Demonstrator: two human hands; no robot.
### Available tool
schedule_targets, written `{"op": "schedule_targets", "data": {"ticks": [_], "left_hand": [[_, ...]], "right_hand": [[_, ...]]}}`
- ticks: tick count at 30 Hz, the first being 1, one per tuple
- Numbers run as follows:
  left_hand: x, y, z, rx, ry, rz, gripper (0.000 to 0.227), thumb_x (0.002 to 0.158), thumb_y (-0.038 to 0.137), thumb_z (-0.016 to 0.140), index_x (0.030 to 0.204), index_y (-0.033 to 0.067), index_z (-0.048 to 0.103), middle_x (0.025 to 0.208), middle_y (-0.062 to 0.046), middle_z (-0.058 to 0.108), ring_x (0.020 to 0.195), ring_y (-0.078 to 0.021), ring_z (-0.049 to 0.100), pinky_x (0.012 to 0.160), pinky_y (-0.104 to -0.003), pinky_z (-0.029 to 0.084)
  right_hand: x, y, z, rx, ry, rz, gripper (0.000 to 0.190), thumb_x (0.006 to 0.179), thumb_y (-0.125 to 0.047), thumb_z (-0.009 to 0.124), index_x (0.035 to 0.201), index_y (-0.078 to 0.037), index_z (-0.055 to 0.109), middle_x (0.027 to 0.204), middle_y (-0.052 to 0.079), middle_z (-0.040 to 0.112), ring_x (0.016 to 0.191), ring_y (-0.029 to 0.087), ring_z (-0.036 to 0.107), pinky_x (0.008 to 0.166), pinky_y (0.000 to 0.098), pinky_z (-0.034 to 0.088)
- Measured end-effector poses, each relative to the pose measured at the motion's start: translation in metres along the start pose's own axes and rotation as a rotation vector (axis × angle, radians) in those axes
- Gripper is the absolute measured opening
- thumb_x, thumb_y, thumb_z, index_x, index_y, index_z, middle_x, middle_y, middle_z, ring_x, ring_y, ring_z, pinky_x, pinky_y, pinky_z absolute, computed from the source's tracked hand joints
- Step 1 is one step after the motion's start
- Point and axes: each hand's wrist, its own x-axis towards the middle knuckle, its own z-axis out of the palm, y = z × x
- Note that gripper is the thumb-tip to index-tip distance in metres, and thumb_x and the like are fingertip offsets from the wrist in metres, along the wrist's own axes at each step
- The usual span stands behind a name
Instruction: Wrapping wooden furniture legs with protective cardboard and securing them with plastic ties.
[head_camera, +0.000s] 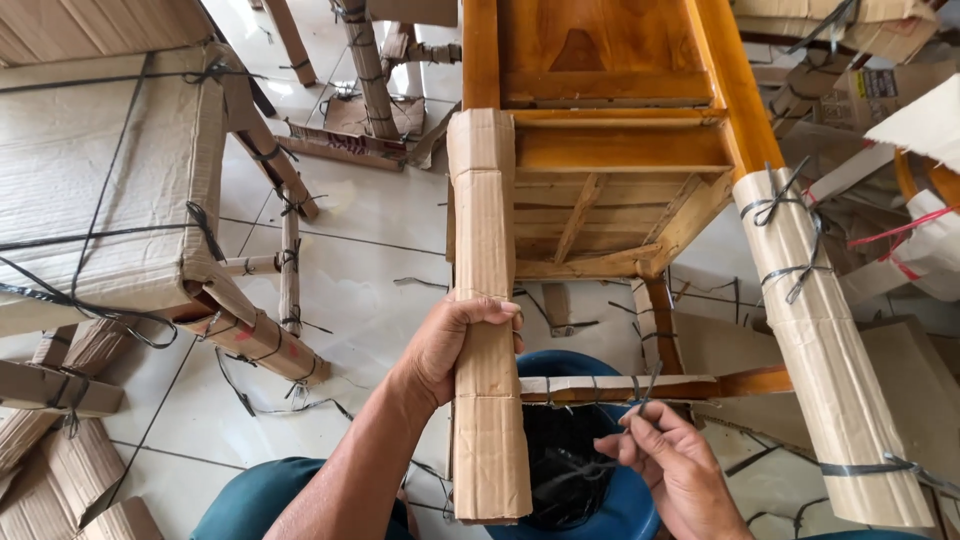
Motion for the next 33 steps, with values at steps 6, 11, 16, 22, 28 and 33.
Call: {"op": "schedule_targets", "data": {"ticks": [6,11,16,22,28,33], "left_hand": [[-0.003,0.0,0.003,-0.033,0.001,-0.009,0.026,0.078,0.006,0.062,0.101,-0.0061,0.065,0.084,-0.018,0.065,0.068,-0.0291,0.065,0.065,-0.039,0.054],[-0.009,0.002,0.01,-0.037,0.057,0.036,0.035,0.079,0.009,0.066,0.111,-0.0046,0.062,0.08,-0.016,0.064,0.061,-0.0251,0.062,0.058,-0.033,0.051],[-0.009,0.003,0.014,-0.058,0.139,0.01,0.061,0.097,0.052,0.057,0.116,-0.0052,0.061,0.072,-0.015,0.064,0.053,-0.0249,0.063,0.046,-0.032,0.05],[0.002,-0.004,0.005,-0.183,0.148,-0.021,0.059,0.098,0.053,0.04,0.113,-0.0004,0.061,0.077,-0.016,0.062,0.054,-0.0271,0.06,0.048,-0.037,0.049],[-0.019,0.012,0.023,-0.056,0.229,0.024,0.087,0.09,0.072,0.03,0.132,0.0061,0.067,0.111,-0.015,0.069,0.091,-0.0213,0.063,0.077,-0.036,0.051],[-0.015,0.017,0.022,0.092,0.282,-0.042,0.088,0.089,0.072,0.031,0.151,0.0121,0.049,0.146,-0.018,0.059,0.123,-0.031,0.065,0.099,-0.044,0.055]], "right_hand": [[-0.002,-0.045,0.034,0.034,-0.071,-0.1,0.018,0.103,-0.012,0.055,0.109,0.004,0.061,0.071,0.01,0.049,0.062,0.022,0.055,0.054,0.0325,0.039],[0.008,-0.055,0.078,-0.054,0.013,-0.194,0.015,0.097,-0.006,0.064,0.106,0.005,0.068,0.074,0.006,0.052,0.057,0.009,0.037,0.045,0.023,0.022],[0.002,-0.075,0.143,-0.531,-0.032,-0.488,0.026,0.095,-0.015,0.064,0.099,0.003,0.081,0.083,0.006,0.076,0.063,0.011,0.049,0.056,0.0251,0.04],[0.031,-0.104,0.202,-0.935,0.141,-0.571,0.018,0.094,-0.026,0.066,0.098,-0.012,0.078,0.062,0.0,0.069,0.048,0.011,0.051,0.045,0.0289,0.039],[0.049,-0.104,0.218,-1.467,0.114,-0.834,0.004,0.097,-0.027,0.064,0.095,-0.023,0.062,0.067,-0.003,0.075,0.048,0.016,0.068,0.043,0.0364,0.054],[0.055,-0.104,0.223,-1.595,0.049,-0.893,0.015,0.095,-0.015,0.06,0.11,-0.019,0.06,0.077,-0.001,0.076,0.052,0.019,0.072,0.046,0.036,0.062]]}}
